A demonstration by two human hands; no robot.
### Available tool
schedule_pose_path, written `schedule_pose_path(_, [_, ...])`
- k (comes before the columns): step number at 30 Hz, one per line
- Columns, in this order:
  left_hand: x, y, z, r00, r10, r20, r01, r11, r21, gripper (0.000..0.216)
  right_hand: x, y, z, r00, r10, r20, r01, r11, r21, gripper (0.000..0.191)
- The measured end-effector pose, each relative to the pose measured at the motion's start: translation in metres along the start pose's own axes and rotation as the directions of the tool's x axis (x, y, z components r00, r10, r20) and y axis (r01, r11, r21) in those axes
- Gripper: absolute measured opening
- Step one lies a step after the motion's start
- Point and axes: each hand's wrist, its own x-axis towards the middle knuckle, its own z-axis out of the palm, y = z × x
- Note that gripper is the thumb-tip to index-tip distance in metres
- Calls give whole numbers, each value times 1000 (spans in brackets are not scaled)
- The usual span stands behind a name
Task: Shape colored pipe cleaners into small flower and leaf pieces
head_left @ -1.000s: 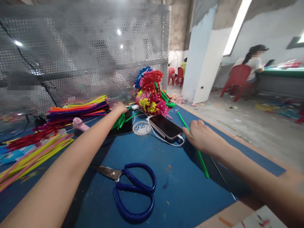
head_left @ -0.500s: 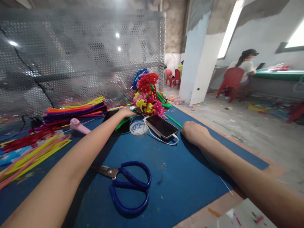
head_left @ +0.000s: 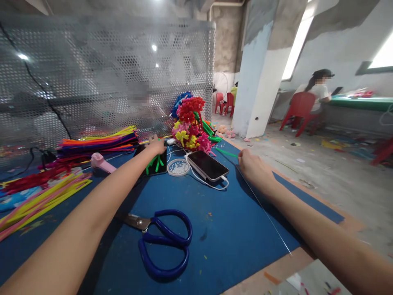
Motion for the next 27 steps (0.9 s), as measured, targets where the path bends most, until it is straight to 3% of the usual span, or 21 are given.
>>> schedule_pose_path(4, [-13, 2, -11, 996, 32, -80, -28, 999, 44, 50, 2, 3, 2, 999, 29, 17, -28, 999, -21, 27])
schedule_pose_path(7, [-40, 6, -24, 976, 163, -145, -156, 986, 63, 46, 2, 2, -1, 996, 53, 66, -51, 998, -42, 25])
schedule_pose_path(9, [-73, 4, -32, 903, 388, -184, -391, 920, 23, 43, 0, 0, -5, 995, 70, 65, -67, 996, -51, 25])
schedule_pose_path(12, [-143, -9, -42, 801, 584, -132, -598, 789, -141, 44, -3, -2, -13, 985, 114, -126, -114, 993, 10, 30])
schedule_pose_path(15, [-212, -31, -52, 691, 722, 31, -682, 666, -304, 49, -2, -8, -16, 962, 79, -262, -47, 991, 124, 32])
schedule_pose_path(17, [-245, -47, -56, 660, 744, 99, -666, 641, -381, 52, -1, -21, -17, 957, -14, -288, 72, 979, 191, 32])
schedule_pose_path(19, [-261, -60, -57, 680, 718, 145, -610, 665, -431, 49, -1, -46, -18, 939, -138, -314, 215, 950, 228, 32])
schedule_pose_path(23, [-263, -81, -51, 865, 502, -18, -413, 689, -596, 32, -14, -129, -24, 873, -330, -360, 431, 866, 254, 29])
schedule_pose_path(25, [-262, -90, -48, 941, 337, -34, -229, 560, -796, 31, -24, -172, -28, 825, -448, -345, 542, 801, 256, 29])
schedule_pose_path(27, [-263, -101, -47, 976, 215, 24, -48, 323, -945, 36, -31, -206, -28, 704, -647, -294, 707, 678, 202, 26])
